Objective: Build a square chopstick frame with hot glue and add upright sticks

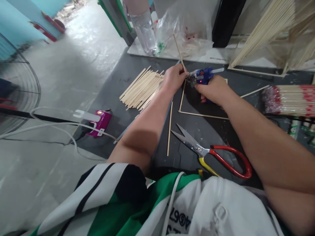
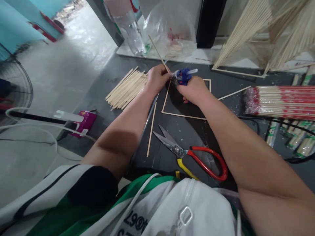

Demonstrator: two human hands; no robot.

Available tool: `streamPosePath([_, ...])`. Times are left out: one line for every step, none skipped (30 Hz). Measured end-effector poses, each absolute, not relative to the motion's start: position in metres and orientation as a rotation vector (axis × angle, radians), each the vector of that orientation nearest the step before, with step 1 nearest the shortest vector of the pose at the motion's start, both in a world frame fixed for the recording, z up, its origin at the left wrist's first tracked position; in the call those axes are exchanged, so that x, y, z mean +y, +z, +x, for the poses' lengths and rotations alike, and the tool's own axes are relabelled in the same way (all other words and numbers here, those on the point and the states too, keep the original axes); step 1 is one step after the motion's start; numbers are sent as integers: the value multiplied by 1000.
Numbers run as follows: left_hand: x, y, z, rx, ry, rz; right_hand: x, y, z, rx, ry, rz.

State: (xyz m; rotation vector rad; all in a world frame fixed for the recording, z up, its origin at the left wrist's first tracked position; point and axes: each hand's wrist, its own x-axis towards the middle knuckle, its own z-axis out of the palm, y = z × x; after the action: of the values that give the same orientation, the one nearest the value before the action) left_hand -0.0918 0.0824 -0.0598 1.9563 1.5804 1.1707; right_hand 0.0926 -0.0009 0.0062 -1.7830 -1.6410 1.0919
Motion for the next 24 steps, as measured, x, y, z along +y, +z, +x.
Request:
streamPosePath([83,-60,-92,1584,1167,1959,-1,8,92,-1692,1054,-1811])
streamPosePath([83,-60,-92,1589,1160,1963,-2,11,93,-1749,1019,-1828])
streamPosePath([82,-59,-92,1594,1152,1968,-3,13,93,-1795,987,-1836])
streamPosePath([82,-59,-92,1599,1147,1974,-3,15,93,-1819,964,-1845])
streamPosePath([81,-58,-92,1601,1144,1979,-3,16,94,-1825,954,-1847])
streamPosePath([80,-57,-92,1602,1144,1982,-4,18,95,-1815,953,-1844])
streamPosePath([80,-56,-92,1603,1147,1981,-4,19,95,-1799,959,-1840])
streamPosePath([79,-55,-92,1604,1148,1979,-4,20,96,-1786,971,-1835])
streamPosePath([78,-55,-91,1607,1149,1975,-3,20,98,-1776,984,-1834])
streamPosePath([78,-54,-91,1614,1146,1969,-2,20,100,-1763,999,-1830])
streamPosePath([77,-54,-91,1621,1139,1964,0,19,103,-1737,1018,-1814])
streamPosePath([77,-53,-91,1629,1132,1961,2,17,106,-1692,1049,-1789])
streamPosePath([76,-53,-91,1633,1126,1959,4,15,109,-1631,1092,-1749])
streamPosePath([76,-53,-91,1633,1119,1957,7,12,112,-1558,1146,-1697])
streamPosePath([76,-53,-91,1630,1115,1956,9,9,115,-1481,1201,-1644])
streamPosePath([75,-53,-92,1623,1114,1956,11,6,117,-1412,1252,-1599])
streamPosePath([75,-52,-92,1615,1116,1957,13,3,118,-1357,1294,-1571])
streamPosePath([75,-52,-92,1610,1115,1959,14,0,118,-1320,1323,-1560])
streamPosePath([74,-52,-93,1609,1112,1967,15,-3,118,-1304,1338,-1556])
streamPosePath([74,-51,-93,1613,1108,1979,15,-5,117,-1300,1343,-1559])
streamPosePath([73,-51,-94,1624,1106,1994,16,-7,116,-1306,1343,-1562])
streamPosePath([72,-50,-94,1639,1098,2013,16,-8,115,-1313,1346,-1559])
streamPosePath([72,-49,-94,1657,1088,2034,16,-9,115,-1313,1354,-1551])
streamPosePath([71,-49,-95,1675,1077,2053,15,-9,114,-1307,1369,-1538])
